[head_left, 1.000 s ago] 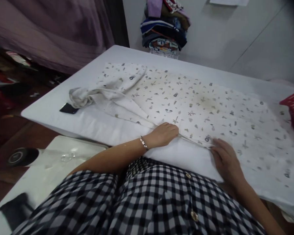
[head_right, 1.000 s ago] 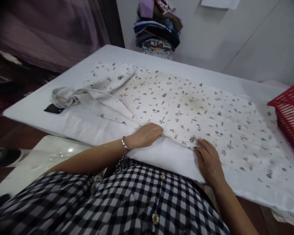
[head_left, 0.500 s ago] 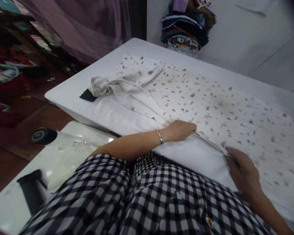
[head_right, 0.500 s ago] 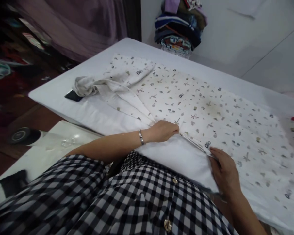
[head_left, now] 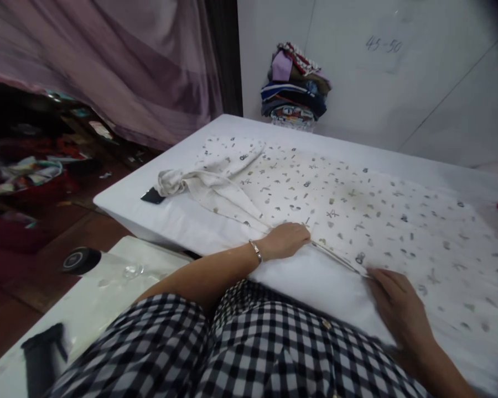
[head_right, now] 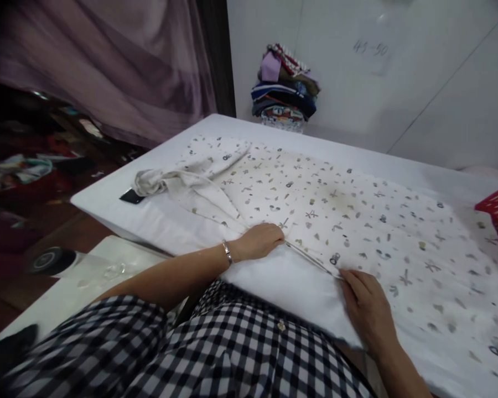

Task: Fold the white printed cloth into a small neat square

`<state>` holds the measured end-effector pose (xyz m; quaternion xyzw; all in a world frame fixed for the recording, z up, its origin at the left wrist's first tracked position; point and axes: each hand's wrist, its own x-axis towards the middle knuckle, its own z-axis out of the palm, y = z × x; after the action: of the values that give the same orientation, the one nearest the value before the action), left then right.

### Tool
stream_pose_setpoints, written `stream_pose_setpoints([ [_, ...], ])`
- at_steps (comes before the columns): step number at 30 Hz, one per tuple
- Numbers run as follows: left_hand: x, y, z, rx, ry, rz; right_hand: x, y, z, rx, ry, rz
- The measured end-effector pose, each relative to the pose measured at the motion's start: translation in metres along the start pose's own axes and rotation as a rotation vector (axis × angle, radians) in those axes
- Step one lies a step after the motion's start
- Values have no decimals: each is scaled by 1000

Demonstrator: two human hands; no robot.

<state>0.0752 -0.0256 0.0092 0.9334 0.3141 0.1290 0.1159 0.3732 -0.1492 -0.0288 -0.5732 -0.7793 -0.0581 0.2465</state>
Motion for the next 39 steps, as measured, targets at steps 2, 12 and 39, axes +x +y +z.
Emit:
stream_pose_setpoints([
  [2, 0, 0, 2, 40, 4, -1, 1, 1, 3, 4, 17, -14],
  [12, 1, 1, 6, 122, 19, -25, 3, -4, 9, 2, 79, -20],
  [39, -5, -6, 15, 79, 87, 25, 6, -1, 9, -23, 1, -14],
])
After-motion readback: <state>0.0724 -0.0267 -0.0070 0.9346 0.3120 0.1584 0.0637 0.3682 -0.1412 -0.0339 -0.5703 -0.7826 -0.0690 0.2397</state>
